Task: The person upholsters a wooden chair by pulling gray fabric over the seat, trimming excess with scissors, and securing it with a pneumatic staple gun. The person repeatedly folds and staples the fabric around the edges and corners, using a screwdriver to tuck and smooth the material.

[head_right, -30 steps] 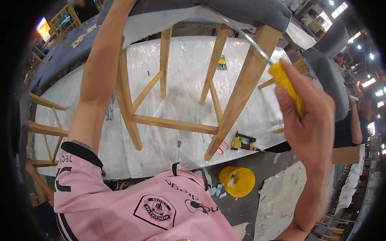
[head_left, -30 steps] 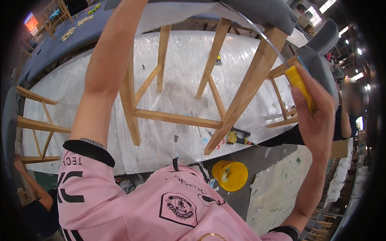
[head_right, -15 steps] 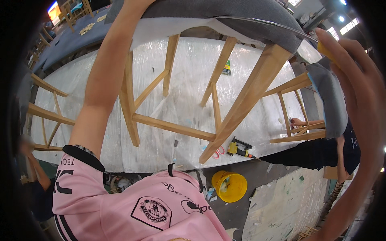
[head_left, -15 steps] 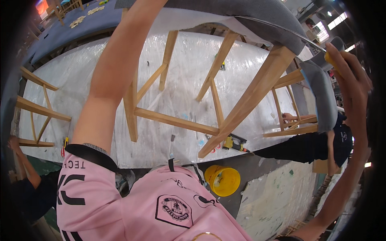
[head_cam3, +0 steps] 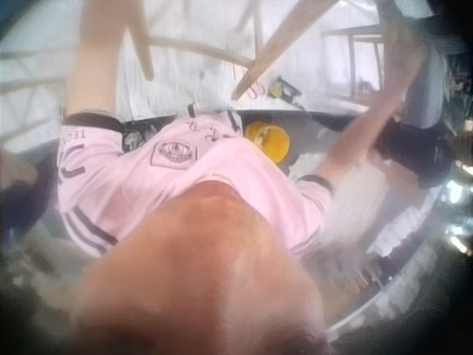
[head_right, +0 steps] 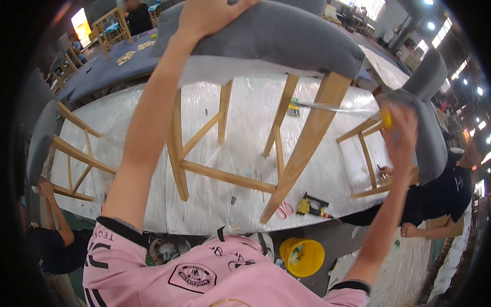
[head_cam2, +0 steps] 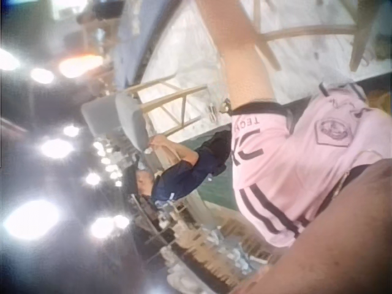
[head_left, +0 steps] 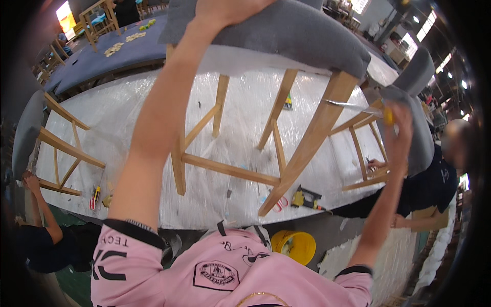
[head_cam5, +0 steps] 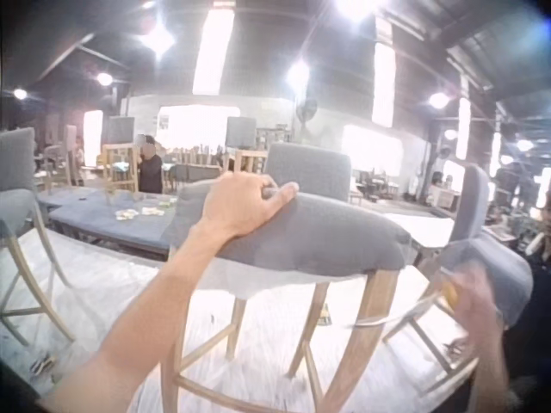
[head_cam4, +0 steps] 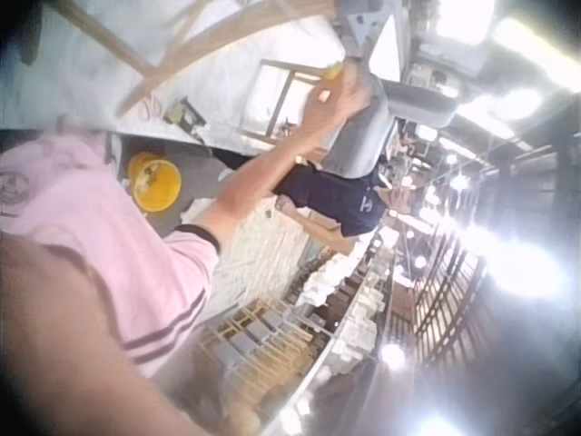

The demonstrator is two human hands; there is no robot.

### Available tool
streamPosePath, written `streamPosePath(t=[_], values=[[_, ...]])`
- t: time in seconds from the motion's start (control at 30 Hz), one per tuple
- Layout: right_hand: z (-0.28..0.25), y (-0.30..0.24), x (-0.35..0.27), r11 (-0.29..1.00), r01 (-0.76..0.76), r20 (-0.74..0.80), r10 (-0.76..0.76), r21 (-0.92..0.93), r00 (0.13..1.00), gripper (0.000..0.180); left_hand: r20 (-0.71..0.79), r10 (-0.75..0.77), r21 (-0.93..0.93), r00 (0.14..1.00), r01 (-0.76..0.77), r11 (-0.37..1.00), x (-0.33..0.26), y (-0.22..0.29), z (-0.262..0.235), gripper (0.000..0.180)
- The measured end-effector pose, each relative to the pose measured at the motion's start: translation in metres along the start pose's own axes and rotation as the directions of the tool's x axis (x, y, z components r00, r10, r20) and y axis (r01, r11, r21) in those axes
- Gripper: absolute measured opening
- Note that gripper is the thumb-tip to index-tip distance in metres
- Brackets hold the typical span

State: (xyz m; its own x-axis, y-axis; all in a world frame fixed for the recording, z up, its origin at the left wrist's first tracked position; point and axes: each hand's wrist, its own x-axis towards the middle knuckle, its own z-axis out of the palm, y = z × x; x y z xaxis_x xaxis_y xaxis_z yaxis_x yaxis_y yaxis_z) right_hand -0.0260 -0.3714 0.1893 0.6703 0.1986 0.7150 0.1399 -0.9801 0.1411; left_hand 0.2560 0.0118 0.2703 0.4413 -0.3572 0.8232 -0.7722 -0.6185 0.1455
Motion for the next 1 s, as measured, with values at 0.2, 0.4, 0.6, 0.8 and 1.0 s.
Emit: streamPosePath(t=[0.2, 0.4, 0.6, 0.8, 1.0], values=[[0.239, -0.048, -0.378, 0.389, -0.868, 0.080, 0.899, 0.308, 0.431, 0.040, -0.128, 0.068, 0.080, 0.989, -0.058, 0.995, -0.007, 0.003, 0.016, 0.058], [0.332, -0.217, -0.420, -0.513, -0.834, 0.862, 0.498, 0.205, -0.094, 0.035, -0.155, 0.042, 0.134, 0.987, -0.021, 0.991, -0.011, -0.010, 0.012, 0.045], [0.382, -0.176, -0.392, 0.046, -0.952, 0.699, 0.668, 0.303, 0.255, 0.067, -0.102, 0.029, 0.061, 0.994, -0.023, 0.998, -0.015, 0.008, 0.000, 0.038], [0.299, -0.105, -0.236, -0.359, -0.686, 0.684, 0.675, 0.633, 0.278, 0.069, -0.124, 0.010, 0.022, 0.992, -0.007, 1.000, -0.027, 0.006, -0.008, 0.034], [0.113, -0.158, -0.083, -0.006, -0.176, 0.131, 0.694, 0.984, 0.708, 0.068, -0.221, -0.002, 0.057, 0.975, 0.015, 0.998, -0.039, 0.011, -0.014, 0.038]])
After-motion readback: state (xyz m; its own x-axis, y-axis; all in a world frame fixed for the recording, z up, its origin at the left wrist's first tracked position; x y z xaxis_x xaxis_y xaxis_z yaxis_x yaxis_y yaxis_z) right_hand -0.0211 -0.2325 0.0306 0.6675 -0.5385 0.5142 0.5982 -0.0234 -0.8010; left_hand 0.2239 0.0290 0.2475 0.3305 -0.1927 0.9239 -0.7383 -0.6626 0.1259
